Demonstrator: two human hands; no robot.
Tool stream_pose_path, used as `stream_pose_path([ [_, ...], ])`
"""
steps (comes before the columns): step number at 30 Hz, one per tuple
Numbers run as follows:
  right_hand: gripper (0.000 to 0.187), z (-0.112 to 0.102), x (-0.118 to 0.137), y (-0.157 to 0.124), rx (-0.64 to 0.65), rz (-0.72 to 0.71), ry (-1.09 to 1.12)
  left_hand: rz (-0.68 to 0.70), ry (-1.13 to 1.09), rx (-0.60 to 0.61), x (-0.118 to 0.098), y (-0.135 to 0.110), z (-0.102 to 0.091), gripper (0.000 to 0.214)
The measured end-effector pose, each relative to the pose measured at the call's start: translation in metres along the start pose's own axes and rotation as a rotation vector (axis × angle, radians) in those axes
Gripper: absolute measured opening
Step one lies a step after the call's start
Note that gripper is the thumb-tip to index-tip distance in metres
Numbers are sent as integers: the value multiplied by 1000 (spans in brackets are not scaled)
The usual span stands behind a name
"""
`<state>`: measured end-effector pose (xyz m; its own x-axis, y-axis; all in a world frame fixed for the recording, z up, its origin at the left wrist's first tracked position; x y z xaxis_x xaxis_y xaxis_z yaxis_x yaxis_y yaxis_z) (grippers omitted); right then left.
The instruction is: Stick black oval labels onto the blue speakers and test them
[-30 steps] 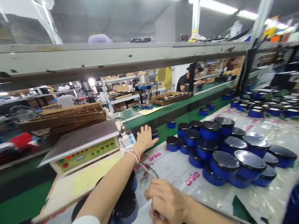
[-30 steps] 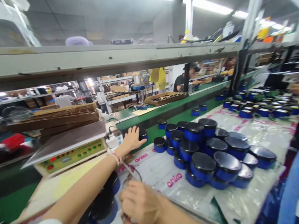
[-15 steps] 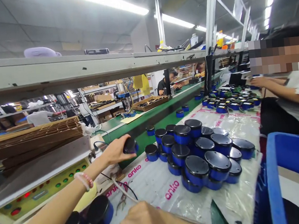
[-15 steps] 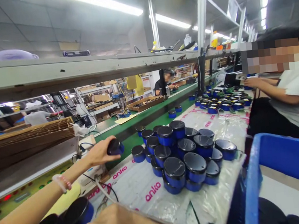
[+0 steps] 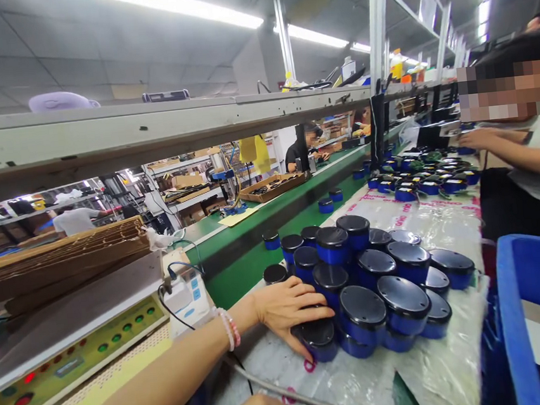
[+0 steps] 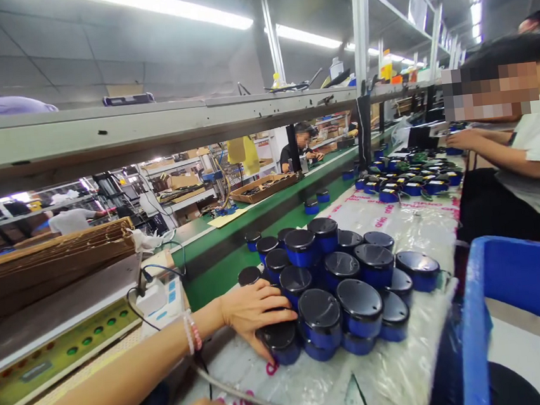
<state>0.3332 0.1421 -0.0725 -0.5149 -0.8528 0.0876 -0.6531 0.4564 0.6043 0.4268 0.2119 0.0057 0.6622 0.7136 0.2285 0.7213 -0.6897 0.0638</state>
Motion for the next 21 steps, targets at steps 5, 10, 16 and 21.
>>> stream_pose_path([
  [5, 29, -18, 9, -1, -62, 16, 10, -129, 119, -35, -16, -15, -40, 73],
  [10, 34, -54, 25, 1, -198, 36, 38, -548, 311, -157, -70, -91, -130, 56],
  [16, 4, -84, 36, 4, -222, 249, 133, -1316, 571, -320, -257, -165, -182, 46],
  [21, 20, -84, 8, 8, -107, 664, 64, -1876, 526, -415, -417, -167, -117, 23],
])
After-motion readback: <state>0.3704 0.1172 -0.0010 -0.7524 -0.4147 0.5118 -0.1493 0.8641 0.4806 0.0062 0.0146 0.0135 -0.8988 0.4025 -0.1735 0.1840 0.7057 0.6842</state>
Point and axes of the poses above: each hand's wrist, its own y-axis towards the middle knuckle, its own z-axis out of the palm, x = y × z, the point moved 3 cm from there along y, towards the middle knuckle, and after that the axes turned 11 degrees about z, right-handed, at the moved point
